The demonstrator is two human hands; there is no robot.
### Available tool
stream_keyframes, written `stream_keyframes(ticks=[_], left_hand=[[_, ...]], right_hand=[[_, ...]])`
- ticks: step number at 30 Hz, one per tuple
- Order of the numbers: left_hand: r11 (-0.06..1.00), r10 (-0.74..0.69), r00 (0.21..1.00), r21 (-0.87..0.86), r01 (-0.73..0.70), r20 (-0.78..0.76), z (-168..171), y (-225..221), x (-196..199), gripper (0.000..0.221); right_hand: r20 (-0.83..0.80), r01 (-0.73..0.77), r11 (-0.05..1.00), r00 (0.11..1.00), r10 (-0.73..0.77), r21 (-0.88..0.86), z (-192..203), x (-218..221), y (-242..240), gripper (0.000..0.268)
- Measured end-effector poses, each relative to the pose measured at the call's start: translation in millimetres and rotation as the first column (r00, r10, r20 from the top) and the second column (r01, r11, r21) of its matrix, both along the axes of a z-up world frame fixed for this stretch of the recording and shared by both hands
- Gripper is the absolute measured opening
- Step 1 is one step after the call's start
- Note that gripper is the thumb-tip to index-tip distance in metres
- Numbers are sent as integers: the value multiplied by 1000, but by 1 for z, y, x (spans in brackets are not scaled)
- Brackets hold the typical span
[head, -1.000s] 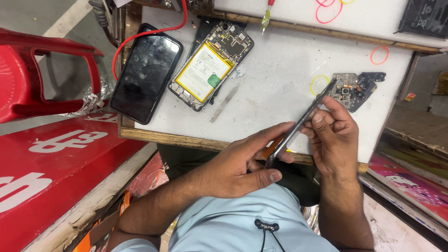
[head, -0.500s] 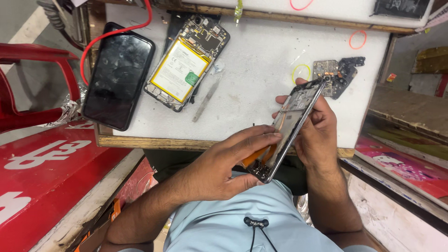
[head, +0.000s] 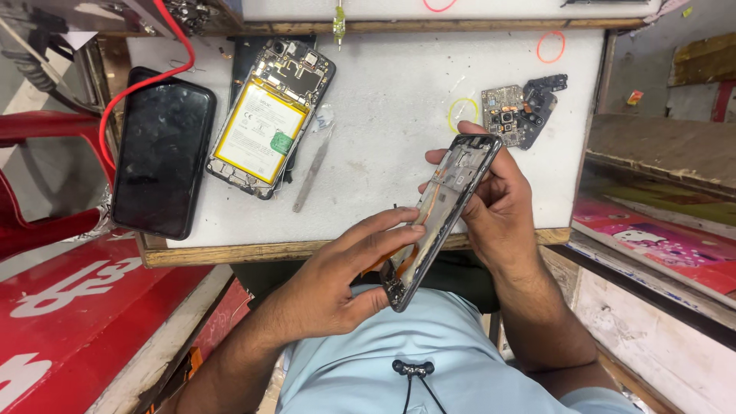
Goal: The person disassembles a smartphone by prying open the back cover and removing the battery. They then use a metal spudger to separate the screen assembly from the frame and remove the display. The phone is left in a disassembled state with components laid out on the workbench.
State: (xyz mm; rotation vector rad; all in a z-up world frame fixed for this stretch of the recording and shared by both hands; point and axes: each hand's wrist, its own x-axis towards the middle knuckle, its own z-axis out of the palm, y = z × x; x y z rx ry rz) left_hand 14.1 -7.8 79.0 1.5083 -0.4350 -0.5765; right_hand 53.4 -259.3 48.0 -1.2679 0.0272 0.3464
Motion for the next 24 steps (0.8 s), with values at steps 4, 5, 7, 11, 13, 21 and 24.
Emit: stream_keyframes(ticks=[4, 5, 7, 11, 13, 21, 24], left_hand=[[996, 6, 1000, 85, -7, 17, -2, -1, 0, 76], [994, 9, 1000, 111, -11, 22, -2, -1, 0, 78], [997, 23, 1000, 76, -23, 4, -1, -1, 1, 76], [993, 74, 997, 89, -75, 18, 3, 1, 2, 78], [986, 118, 992, 112, -121, 38, 4, -3, 2, 69], [875, 246, 789, 220, -430, 562, -12, -54, 7, 64], [869, 267, 792, 217, -444, 550, -16, -57, 12, 54]], right_hand=[[39, 5, 1000, 999, -4, -26, 5, 0, 0, 89], [50, 6, 1000, 999, -5, -26, 7, 0, -1, 89], [70, 6, 999, 998, -3, -42, 9, -2, -2, 89], [111, -11, 1000, 994, 14, -29, 9, -4, -2, 89], [139, -18, 1000, 990, 16, 13, 7, -3, 0, 90], [7, 147, 906, 987, -163, 397, -8, 9, 20, 77], [-55, 175, 862, 984, -170, 476, -11, 25, 17, 73]])
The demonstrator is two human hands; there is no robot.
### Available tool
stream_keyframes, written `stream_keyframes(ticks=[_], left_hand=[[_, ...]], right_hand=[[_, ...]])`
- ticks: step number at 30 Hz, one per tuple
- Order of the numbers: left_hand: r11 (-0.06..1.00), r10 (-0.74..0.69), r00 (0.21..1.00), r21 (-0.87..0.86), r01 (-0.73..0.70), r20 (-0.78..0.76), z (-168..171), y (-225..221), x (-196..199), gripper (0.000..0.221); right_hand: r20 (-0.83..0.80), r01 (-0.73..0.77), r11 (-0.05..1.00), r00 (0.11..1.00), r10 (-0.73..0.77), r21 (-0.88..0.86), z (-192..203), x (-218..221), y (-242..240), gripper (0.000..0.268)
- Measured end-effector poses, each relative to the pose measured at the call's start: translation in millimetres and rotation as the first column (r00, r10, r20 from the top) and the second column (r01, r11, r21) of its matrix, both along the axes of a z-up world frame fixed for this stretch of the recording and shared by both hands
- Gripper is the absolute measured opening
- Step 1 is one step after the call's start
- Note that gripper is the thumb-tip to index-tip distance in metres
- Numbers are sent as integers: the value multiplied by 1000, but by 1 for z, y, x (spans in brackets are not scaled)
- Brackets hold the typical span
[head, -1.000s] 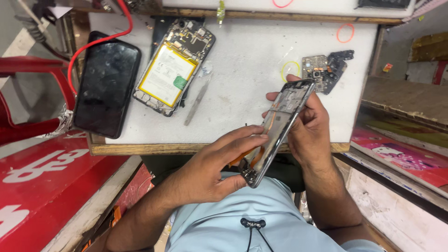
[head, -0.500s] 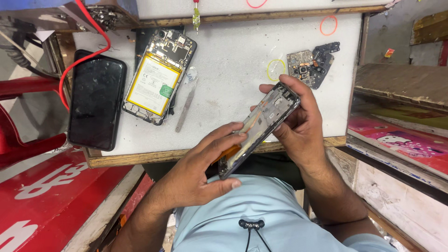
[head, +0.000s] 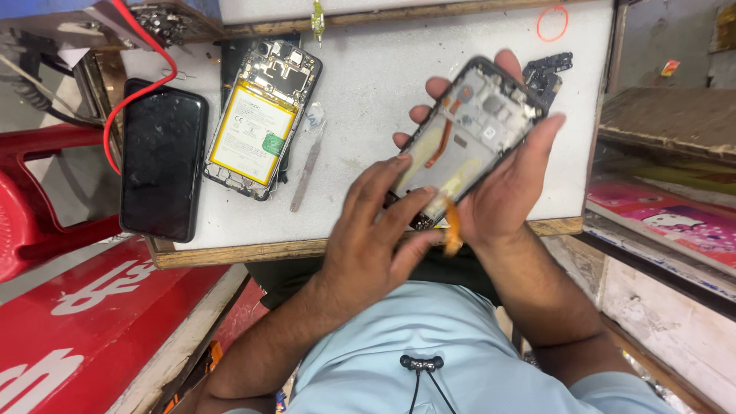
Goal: The person disassembles a smartphone by prying open the back cover and removing the battery. They then use a metal spudger to separate the screen assembly from the frame and remove the display. The phone is left in a disassembled state with components laid out on the workbench.
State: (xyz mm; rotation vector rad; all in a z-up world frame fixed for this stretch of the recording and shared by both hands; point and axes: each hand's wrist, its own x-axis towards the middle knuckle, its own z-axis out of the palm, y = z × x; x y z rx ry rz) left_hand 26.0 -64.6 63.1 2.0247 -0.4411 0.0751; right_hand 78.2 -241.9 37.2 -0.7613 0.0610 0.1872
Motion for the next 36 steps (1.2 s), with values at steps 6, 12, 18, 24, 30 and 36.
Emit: stream_keyframes(ticks=[6, 12, 18, 24, 30, 36], left_hand=[[992, 119, 993, 45, -118, -24, -4, 15, 9, 33], [998, 41, 996, 60, -36, -73, -13, 11, 6, 37], [996, -46, 998, 76, 48, -33, -17, 3, 3, 66], [986, -10, 1000, 165, 7, 18, -31, -18, -14, 85], [984, -10, 999, 176, 4, 32, -43, -17, -17, 83], [992, -33, 996, 125, 23, 80, -46, -10, -16, 75]], right_hand=[[-209, 24, 978, 978, 20, 207, 1, 16, -6, 66], [-116, -40, 994, 992, 51, 97, -10, 13, -9, 59], [-97, -51, 986, 993, 67, 158, -21, 9, -16, 62], [39, -31, 998, 999, 29, 59, -26, 4, -10, 63], [114, -70, 996, 991, 75, -47, -26, 5, -8, 67], [171, -24, 998, 985, 15, 54, -32, -2, -6, 55]])
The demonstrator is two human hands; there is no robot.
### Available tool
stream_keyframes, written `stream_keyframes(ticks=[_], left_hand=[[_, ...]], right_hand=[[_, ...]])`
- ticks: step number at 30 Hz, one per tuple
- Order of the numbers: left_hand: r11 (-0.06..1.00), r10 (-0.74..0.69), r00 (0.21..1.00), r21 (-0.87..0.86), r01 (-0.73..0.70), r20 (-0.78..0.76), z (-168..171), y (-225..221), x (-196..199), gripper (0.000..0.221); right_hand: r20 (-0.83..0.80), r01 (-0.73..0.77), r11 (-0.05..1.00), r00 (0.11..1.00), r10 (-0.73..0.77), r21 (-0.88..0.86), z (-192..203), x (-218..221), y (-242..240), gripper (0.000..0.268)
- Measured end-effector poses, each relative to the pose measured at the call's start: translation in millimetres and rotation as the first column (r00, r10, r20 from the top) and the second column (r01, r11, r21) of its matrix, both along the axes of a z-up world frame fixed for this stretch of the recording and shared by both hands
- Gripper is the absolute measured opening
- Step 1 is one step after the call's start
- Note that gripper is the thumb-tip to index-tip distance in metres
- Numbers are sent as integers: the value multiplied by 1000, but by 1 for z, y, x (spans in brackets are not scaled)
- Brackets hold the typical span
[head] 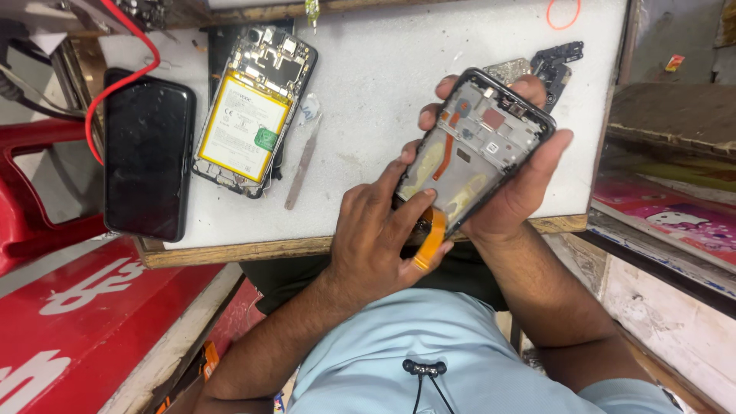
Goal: The person disassembles a smartphone by prying open the back cover and removing the battery. They then use a metal spudger to separate the screen assembly from the frame and remove the display. The phone is left in a disassembled state with components laid out on the workbench.
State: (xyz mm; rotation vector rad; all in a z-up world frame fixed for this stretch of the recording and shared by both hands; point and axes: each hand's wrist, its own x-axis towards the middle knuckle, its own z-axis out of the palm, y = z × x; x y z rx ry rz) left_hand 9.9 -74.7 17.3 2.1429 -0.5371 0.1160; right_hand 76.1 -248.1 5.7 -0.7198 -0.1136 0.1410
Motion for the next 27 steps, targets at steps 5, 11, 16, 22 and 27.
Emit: stream_keyframes(ticks=[5, 11, 16, 22, 27], left_hand=[[998, -40, 999, -49, 39, -12, -3, 5, -2, 77], [994, -9, 1000, -111, 6, -22, 11, 8, -1, 81], [995, 3, 999, -99, 2, 47, 19, 8, 1, 84], [995, 16, 997, -97, -8, 79, 20, 9, -6, 87], [993, -6, 998, -114, 13, 61, 16, 11, -7, 87]], right_hand=[[78, 56, 988, 996, -45, -141, -2, -4, 5, 51], [146, 88, 981, 987, -63, -172, 13, -2, 14, 46], [92, 87, 975, 993, -69, -206, 24, 0, 16, 52], [95, 114, 931, 992, -86, -347, 24, 1, 17, 60], [108, 130, 901, 990, -93, -414, 21, -4, 14, 66]])
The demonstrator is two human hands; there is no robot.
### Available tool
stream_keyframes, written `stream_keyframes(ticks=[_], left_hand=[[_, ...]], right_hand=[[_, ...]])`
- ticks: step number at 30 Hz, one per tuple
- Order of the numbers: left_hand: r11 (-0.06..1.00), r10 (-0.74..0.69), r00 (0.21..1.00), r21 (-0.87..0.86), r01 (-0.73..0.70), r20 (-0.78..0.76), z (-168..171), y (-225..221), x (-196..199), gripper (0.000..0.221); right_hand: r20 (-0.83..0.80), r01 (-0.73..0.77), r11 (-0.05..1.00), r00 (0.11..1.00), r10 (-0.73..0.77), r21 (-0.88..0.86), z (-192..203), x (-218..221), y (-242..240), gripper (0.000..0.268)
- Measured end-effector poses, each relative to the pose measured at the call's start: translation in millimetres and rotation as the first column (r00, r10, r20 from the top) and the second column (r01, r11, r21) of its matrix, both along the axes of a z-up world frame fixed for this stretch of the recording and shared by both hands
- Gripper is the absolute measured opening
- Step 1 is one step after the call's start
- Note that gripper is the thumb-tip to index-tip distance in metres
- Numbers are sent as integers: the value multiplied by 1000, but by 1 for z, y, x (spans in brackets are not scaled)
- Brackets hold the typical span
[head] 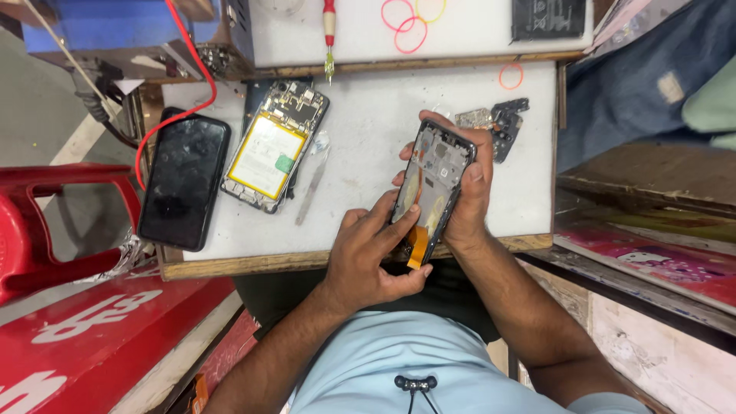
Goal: The person disassembles a smartphone by prying open the back cover and removing the battery. They then use a metal spudger to separate the screen assembly from the frame and remove the display. The phone is left in a disassembled state with components laid out on the workbench.
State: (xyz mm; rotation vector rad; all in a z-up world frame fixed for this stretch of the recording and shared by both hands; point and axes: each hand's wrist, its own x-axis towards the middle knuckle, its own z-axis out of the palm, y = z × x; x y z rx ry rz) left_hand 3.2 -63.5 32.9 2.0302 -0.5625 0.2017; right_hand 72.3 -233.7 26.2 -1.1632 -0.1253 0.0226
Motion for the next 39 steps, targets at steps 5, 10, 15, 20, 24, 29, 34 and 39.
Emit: stream_keyframes(ticks=[5, 10, 15, 20, 24, 29, 34, 39], left_hand=[[998, -12, 998, -62, 8, -60, 3, 4, -3, 83], [900, -189, 913, -436, 14, -362, 1, 31, -9, 69], [641, -460, 766, -765, -64, -449, -13, 51, -12, 72], [607, -510, 735, -792, -61, -447, -27, 57, -14, 71], [634, -514, 729, -773, -32, -452, -33, 56, -10, 72], [579, -550, 731, -815, -16, -404, -32, 60, -10, 67], [608, -531, 768, -792, 50, -358, -30, 58, -2, 59], [730, -450, 800, -680, 74, -396, -29, 61, -4, 58]], right_hand=[[27, -71, 997, 997, 70, 26, -4, 3, -3, 67], [72, -108, 993, 992, 104, 56, -4, 0, -4, 61], [89, -138, 987, 985, 145, -81, 4, -5, -7, 53], [136, -73, 974, 985, 104, -213, 4, -10, -4, 52], [195, -20, 954, 977, 82, -300, 5, -12, -5, 50], [236, 56, 950, 971, 20, -309, -1, -15, -1, 47], [263, 78, 930, 964, 21, -359, -6, -15, -6, 46], [235, 68, 937, 972, 16, -343, -13, -18, -7, 44]])
